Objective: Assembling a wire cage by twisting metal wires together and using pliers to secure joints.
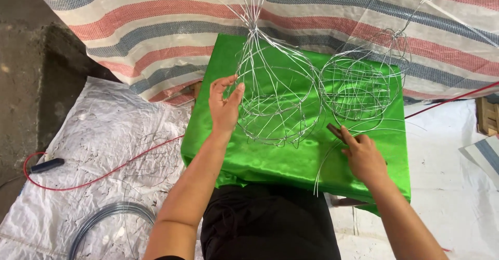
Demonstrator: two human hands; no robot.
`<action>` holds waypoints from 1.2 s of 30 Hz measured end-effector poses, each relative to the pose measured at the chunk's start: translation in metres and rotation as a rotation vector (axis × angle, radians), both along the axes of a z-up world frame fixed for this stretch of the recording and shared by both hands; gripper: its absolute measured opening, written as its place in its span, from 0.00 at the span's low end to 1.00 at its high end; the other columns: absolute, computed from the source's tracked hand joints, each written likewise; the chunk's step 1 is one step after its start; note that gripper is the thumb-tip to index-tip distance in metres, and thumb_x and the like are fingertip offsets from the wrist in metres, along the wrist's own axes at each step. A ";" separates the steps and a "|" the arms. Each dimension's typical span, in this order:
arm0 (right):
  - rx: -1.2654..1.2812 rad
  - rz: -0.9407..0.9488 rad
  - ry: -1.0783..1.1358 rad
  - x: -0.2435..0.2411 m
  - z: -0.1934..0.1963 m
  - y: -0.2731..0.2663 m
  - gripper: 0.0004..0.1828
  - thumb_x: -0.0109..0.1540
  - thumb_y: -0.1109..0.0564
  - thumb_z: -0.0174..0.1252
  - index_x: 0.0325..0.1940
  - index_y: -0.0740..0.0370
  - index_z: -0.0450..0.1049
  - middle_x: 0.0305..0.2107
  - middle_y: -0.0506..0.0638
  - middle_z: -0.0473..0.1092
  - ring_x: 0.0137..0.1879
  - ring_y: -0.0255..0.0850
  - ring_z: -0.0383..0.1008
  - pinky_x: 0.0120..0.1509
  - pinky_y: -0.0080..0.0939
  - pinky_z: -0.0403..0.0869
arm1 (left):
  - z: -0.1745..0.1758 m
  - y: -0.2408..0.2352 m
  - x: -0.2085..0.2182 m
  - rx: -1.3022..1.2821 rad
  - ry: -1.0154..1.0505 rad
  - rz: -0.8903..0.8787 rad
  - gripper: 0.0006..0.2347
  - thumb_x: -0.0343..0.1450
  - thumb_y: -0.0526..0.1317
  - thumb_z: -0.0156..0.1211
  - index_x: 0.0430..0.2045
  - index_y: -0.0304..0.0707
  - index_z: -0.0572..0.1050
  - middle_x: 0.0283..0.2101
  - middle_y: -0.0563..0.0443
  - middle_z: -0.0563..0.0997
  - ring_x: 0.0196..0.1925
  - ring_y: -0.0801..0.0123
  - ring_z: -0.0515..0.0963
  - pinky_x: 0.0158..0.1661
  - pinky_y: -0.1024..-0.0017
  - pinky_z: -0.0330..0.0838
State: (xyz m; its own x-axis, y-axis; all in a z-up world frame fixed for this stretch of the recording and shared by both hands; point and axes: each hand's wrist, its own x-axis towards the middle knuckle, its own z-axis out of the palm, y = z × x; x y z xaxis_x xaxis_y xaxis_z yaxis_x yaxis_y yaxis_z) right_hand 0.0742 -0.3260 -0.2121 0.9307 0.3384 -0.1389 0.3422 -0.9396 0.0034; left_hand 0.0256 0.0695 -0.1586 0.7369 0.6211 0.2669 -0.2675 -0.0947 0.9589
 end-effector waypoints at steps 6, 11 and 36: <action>-0.115 0.126 -0.192 0.007 -0.059 -0.002 0.35 0.67 0.40 0.50 0.80 0.31 0.53 0.52 0.52 0.67 0.59 0.52 0.72 0.51 0.51 0.82 | 0.002 -0.014 -0.006 -0.008 0.033 0.030 0.14 0.72 0.42 0.64 0.50 0.38 0.75 0.54 0.41 0.68 0.62 0.52 0.67 0.64 0.43 0.62; -0.118 0.149 -0.220 0.007 -0.064 -0.004 0.33 0.67 0.39 0.49 0.78 0.27 0.55 0.54 0.50 0.67 0.61 0.51 0.71 0.51 0.51 0.81 | -0.023 -0.013 -0.005 0.073 0.016 0.001 0.15 0.72 0.44 0.65 0.50 0.39 0.75 0.54 0.40 0.68 0.62 0.51 0.67 0.63 0.41 0.62; 1.294 0.351 -0.185 0.037 0.042 0.163 0.31 0.74 0.37 0.34 0.76 0.53 0.63 0.69 0.55 0.63 0.76 0.57 0.54 0.79 0.66 0.49 | -0.059 0.012 0.008 -0.122 0.065 -0.354 0.29 0.79 0.62 0.33 0.76 0.56 0.49 0.79 0.46 0.46 0.77 0.31 0.42 0.64 0.25 0.50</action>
State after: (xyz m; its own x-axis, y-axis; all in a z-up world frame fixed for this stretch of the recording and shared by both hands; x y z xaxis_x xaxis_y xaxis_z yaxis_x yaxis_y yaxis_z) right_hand 0.1111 -0.1635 -0.1698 0.7393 0.3515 0.5743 0.6534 -0.1683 -0.7381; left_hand 0.0335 0.0819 -0.2174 0.9245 0.3496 0.1522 -0.2015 0.1090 0.9734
